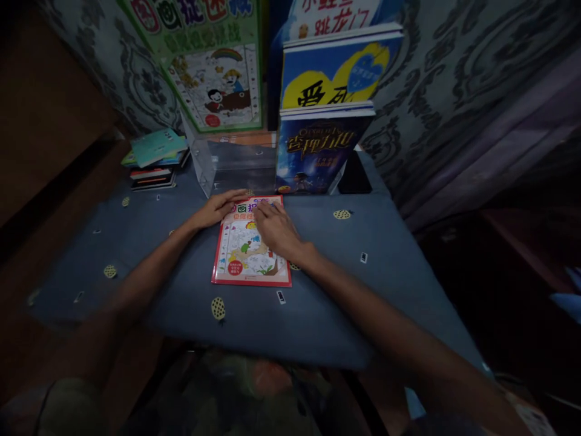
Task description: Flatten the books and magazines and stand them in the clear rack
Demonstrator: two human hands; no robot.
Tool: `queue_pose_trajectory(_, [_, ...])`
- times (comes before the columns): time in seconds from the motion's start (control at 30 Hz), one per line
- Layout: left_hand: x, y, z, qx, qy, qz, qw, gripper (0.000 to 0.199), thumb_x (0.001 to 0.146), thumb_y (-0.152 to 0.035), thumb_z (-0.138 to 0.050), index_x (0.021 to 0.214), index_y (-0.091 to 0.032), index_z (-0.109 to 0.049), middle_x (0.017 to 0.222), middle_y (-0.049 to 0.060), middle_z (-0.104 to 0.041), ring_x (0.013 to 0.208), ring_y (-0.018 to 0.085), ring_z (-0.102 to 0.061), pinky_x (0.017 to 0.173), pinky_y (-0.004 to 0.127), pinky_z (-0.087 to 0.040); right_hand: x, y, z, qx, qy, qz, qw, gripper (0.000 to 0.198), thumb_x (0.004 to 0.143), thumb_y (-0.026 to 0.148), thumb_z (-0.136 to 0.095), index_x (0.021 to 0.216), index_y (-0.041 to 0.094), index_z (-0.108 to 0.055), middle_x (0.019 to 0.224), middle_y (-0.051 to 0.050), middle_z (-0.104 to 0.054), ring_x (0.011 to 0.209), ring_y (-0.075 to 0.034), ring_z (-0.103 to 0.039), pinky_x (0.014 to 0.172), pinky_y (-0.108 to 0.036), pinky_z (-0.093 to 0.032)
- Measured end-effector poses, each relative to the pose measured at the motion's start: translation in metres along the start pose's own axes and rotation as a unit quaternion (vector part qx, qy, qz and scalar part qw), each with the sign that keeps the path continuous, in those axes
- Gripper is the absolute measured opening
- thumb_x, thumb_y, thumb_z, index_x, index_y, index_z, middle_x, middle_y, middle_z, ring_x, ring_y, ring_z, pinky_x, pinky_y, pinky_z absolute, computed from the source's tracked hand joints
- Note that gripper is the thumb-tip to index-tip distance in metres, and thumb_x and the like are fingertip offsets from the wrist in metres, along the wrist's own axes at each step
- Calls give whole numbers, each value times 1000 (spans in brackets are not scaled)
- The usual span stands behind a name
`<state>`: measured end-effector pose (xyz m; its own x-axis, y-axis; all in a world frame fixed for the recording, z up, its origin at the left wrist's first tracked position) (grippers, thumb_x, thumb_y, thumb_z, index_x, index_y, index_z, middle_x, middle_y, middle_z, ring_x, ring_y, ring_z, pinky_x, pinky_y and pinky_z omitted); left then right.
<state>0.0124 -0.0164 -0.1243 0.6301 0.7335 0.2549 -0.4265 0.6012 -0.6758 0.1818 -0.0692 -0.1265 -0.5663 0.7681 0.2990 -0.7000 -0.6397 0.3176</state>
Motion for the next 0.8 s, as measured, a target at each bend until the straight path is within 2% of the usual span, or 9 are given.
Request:
queue_pose_trajectory(0.17, [2, 1, 4, -78, -7, 30, 996, 64, 99, -58, -40, 146, -15, -46, 137, 16, -64, 129, 27, -59, 112, 44, -42, 22, 41, -18, 10, 54, 66, 996, 47, 99, 23, -43, 143, 11, -53, 151, -17, -51, 144, -30, -43, 121, -53, -32])
queue_pose_trajectory(0.33, [1, -4, 7, -74, -22, 46, 996, 65, 99, -63, -37, 141, -15, -51, 135, 14, -66, 129, 27, -59, 112, 43, -41, 29, 70, -28, 44, 82, 109, 990, 48, 101, 27, -42, 143, 8, -53, 150, -20, -52, 147, -31, -39, 122, -55, -30])
queue_pose_trajectory(0.57, [4, -4, 4, -73, -18, 40, 996, 61, 99, -61, -38, 135, -16, -56, 133, 13, -67, 125, 26, -60, 111, 43, -42, -2, 106, -36, 52, 114, 177, 976, 55, 103, 42, -43, 148, 11, -48, 157, -16, -43, 151, -27, -31, 125, -51, -24])
queue_pose_trajectory(0.8, [3, -9, 2, -69, -19, 33, 997, 61, 98, -63, -40, 131, -16, -60, 133, 14, -67, 123, 25, -61, 108, 41, -45, -38, 137, -36, 64, 125, 217, 966, 64, 100, 49, -49, 151, 12, -44, 159, -15, -41, 152, -26, -28, 127, -48, -22])
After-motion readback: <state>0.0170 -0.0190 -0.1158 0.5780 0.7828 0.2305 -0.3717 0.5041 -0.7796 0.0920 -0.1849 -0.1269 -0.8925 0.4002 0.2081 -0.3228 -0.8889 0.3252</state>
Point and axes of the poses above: each hand's wrist, its own x-axis towards the middle knuckle, its own z-axis out of the back of the hand, y = z × x, the point moved 6 cm from there along x, towards the middle knuckle
